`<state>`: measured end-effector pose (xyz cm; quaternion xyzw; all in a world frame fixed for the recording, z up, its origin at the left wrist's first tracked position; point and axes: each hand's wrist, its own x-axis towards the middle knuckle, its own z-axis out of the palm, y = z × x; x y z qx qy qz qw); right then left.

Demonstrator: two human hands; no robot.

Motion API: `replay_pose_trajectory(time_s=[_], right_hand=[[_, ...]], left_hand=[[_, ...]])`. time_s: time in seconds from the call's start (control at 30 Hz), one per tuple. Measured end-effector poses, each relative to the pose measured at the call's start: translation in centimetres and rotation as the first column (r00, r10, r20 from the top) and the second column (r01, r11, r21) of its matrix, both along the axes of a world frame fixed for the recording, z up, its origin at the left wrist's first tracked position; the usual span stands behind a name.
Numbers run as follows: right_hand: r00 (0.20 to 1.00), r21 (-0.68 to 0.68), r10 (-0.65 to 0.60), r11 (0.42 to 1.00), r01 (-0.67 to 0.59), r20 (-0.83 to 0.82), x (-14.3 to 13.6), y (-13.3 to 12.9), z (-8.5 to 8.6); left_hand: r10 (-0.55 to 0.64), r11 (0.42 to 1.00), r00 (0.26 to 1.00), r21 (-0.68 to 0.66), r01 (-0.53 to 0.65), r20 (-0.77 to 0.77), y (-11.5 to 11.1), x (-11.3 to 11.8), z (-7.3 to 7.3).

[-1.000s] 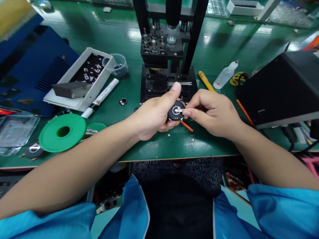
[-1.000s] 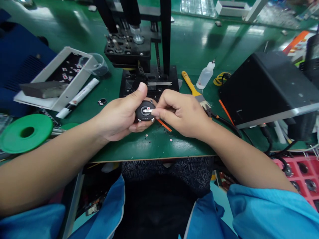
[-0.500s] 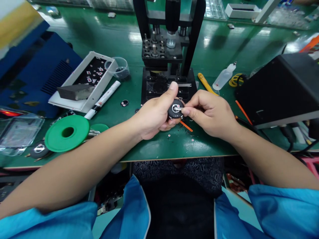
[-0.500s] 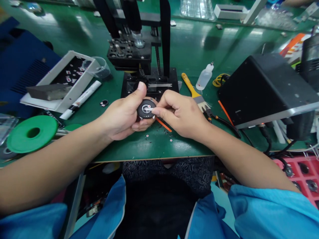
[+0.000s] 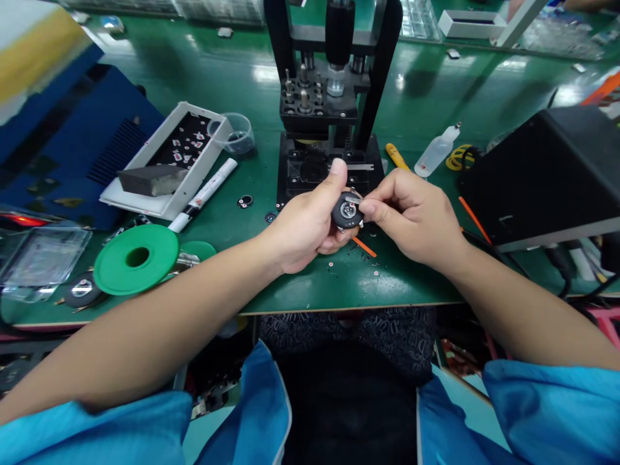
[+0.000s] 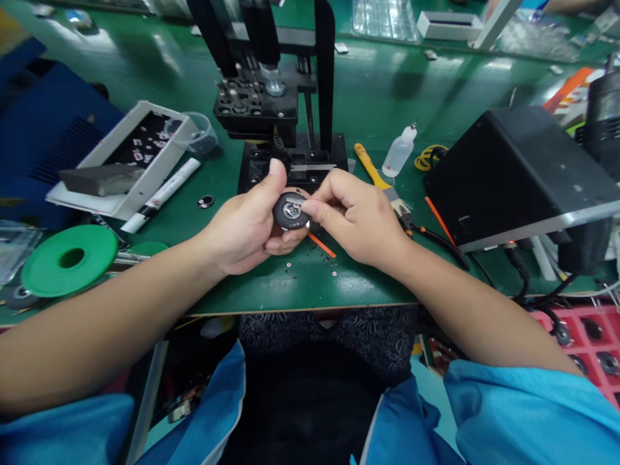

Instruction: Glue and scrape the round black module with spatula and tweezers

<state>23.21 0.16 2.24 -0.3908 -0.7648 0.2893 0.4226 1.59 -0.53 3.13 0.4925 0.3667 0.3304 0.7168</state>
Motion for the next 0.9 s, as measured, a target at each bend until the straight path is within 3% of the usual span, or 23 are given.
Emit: replay_pose_trajectory(time_s=[0.3,0.73,0.9], right_hand=[[0.990,-0.007,0.120,0.993,-0.121,-0.078,0.1,0.3,0.1],[0.997,0.138,0.082,0.987,-0.082,0.002,-0.2,0.3,0.0],[0.997,0.162,0.072,0.984,-0.072,0.009,-0.2,0.3,-0.1]], left_hand=[[0.162,0.976,0.986,0.153,-0.156,-0.027,0.4,0.2,-1.2],[0.149,0.961,0.989,0.236,-0.142,-0.012,0.0,-0.4,-2.6],[0.139,0.944,0.990,0.305,-0.128,-0.014,-0.2,-0.3,-2.3]])
